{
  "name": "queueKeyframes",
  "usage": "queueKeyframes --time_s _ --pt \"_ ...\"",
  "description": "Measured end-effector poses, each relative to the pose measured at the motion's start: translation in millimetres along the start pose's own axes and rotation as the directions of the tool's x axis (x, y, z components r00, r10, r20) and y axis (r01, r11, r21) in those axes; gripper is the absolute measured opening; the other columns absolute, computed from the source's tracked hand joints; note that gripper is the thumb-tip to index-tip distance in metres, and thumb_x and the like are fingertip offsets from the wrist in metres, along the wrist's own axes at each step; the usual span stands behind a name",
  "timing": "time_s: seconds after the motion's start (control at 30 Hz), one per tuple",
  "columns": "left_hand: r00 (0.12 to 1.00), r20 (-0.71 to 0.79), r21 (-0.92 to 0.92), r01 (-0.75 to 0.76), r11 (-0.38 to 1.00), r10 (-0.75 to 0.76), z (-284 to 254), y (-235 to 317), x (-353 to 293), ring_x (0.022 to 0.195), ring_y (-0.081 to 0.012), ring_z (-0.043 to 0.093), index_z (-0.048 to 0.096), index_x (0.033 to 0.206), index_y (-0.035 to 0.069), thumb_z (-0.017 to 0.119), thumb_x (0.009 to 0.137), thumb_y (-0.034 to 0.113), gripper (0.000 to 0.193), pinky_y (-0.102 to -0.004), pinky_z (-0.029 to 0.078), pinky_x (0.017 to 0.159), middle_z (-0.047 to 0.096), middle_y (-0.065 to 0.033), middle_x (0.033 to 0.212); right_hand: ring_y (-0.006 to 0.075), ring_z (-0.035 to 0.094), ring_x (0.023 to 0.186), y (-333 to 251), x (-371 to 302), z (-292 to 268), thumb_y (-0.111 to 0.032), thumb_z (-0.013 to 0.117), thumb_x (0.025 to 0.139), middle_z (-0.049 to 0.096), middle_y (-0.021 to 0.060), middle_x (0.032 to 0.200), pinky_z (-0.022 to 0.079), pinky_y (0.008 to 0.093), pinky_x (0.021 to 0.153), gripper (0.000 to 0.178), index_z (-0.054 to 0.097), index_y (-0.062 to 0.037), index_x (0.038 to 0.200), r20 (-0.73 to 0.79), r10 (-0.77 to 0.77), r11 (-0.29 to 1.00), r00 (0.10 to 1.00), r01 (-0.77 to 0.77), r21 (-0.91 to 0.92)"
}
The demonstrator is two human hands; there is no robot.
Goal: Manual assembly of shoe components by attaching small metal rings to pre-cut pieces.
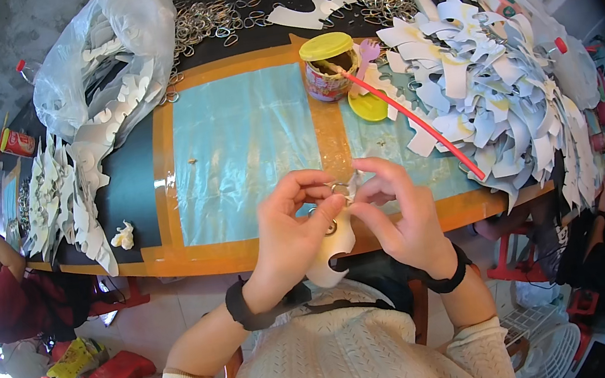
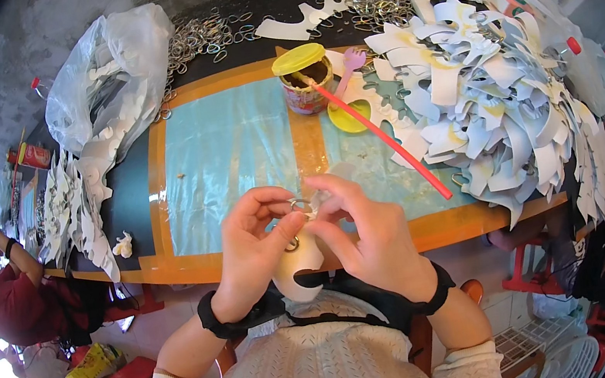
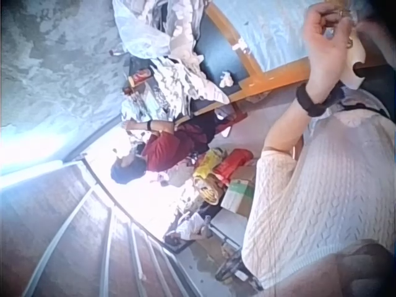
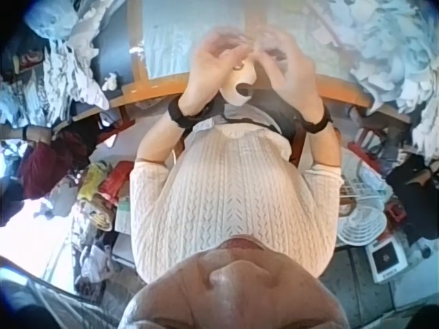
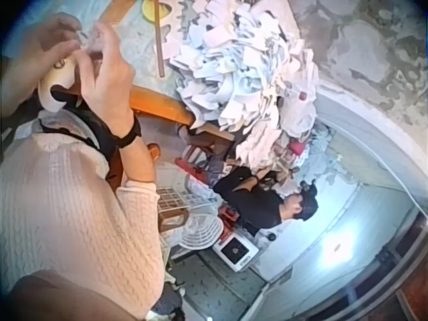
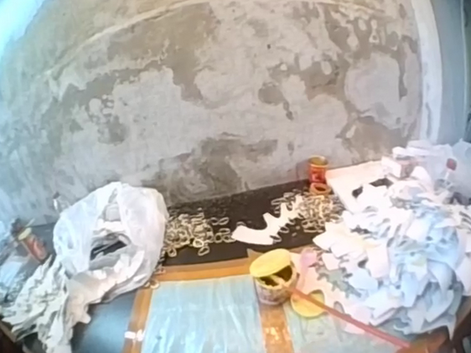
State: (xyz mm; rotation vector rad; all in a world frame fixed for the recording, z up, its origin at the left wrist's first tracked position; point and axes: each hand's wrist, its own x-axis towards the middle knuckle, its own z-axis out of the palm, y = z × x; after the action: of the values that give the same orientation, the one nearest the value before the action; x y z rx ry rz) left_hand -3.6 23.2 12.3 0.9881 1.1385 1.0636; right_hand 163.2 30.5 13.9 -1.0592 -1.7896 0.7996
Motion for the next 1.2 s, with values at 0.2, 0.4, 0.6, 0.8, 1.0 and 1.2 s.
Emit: queueKeyframes --time_s 0.2,0.4,0.6,0.8,1.0,1.2 --pt "0.997 -0.006 0.115 -0.080 0.990 0.081 2.2 -0.3 -3.5 0.084 -0.0090 0.059 0.054 0.117 -0.001 0.063 0.084 -0.004 0.034 -0.0203 0.051 0.065 0.060 -0.0050 0.090 0.0188 0.063 0.066 -5.6 1.5 -2.5 -0.001 0.073 0.074 0.063 0.0082 0.078 0.049 0.0285 0.056 0.045 0.055 -0.0055 0.115 -0.030 0.097 0.994 0.995 -0.099 -0.055" --pt "0.967 0.011 0.308 -0.245 0.919 0.254 5.4 2.6 -5.3 0.079 -0.0101 0.060 0.059 0.116 0.002 0.064 0.084 0.000 0.033 -0.0233 0.049 0.059 0.064 -0.0063 0.085 0.0213 0.063 0.065 -11.8 4.4 -0.1 0.005 0.070 0.072 0.062 0.0098 0.079 0.048 0.0306 0.055 0.043 0.058 -0.0062 0.111 -0.023 -0.078 0.981 0.997 0.072 -0.183" --pt "0.994 0.032 -0.080 -0.098 0.992 0.101 4.7 -7.5 -1.0 0.078 -0.0083 0.059 0.055 0.117 -0.001 0.063 0.088 0.007 0.031 -0.0210 0.046 0.059 0.063 -0.0027 0.088 0.0243 0.063 0.067 -17.6 2.7 0.4 0.009 0.065 0.074 0.063 0.0122 0.081 0.049 0.0301 0.058 0.035 0.061 -0.0057 0.105 -0.012 -0.041 0.990 0.999 0.039 -0.138" --pt "0.926 0.301 -0.441 0.348 0.827 -0.229 -2.7 1.5 -0.5 0.080 -0.0051 0.056 0.055 0.100 0.004 0.058 0.093 0.013 0.012 -0.0204 0.046 0.068 0.062 -0.0034 0.095 0.0271 0.062 0.068 4.0 -8.3 7.0 0.011 0.063 0.076 0.062 0.0129 0.082 0.049 0.0296 0.060 0.029 0.061 -0.0021 0.101 -0.160 -0.224 0.974 0.961 0.228 0.005" --pt "0.987 0.119 -0.356 0.140 0.924 -0.104 -3.0 -8.2 -2.4 0.083 -0.0053 0.056 0.058 0.101 0.001 0.060 0.091 0.008 0.013 -0.0187 0.046 0.069 0.062 -0.0025 0.092 0.0256 0.063 0.071 -5.7 -2.8 1.4 0.008 0.065 0.076 0.062 0.0118 0.083 0.050 0.0295 0.062 0.025 0.060 -0.0008 0.099 -0.037 -0.076 0.997 0.996 0.076 0.002" --pt "0.989 0.046 -0.101 -0.137 0.985 0.142 1.2 -8.9 -4.5 0.088 -0.0079 0.057 0.058 0.102 -0.003 0.060 0.089 0.002 0.014 -0.0213 0.050 0.070 0.061 -0.0058 0.096 0.0196 0.065 0.070 -10.8 -2.3 4.9 0.000 0.071 0.076 0.063 0.0104 0.082 0.051 0.0271 0.061 0.021 0.061 -0.0019 0.094 -0.064 0.033 0.999 0.997 -0.033 -0.008"
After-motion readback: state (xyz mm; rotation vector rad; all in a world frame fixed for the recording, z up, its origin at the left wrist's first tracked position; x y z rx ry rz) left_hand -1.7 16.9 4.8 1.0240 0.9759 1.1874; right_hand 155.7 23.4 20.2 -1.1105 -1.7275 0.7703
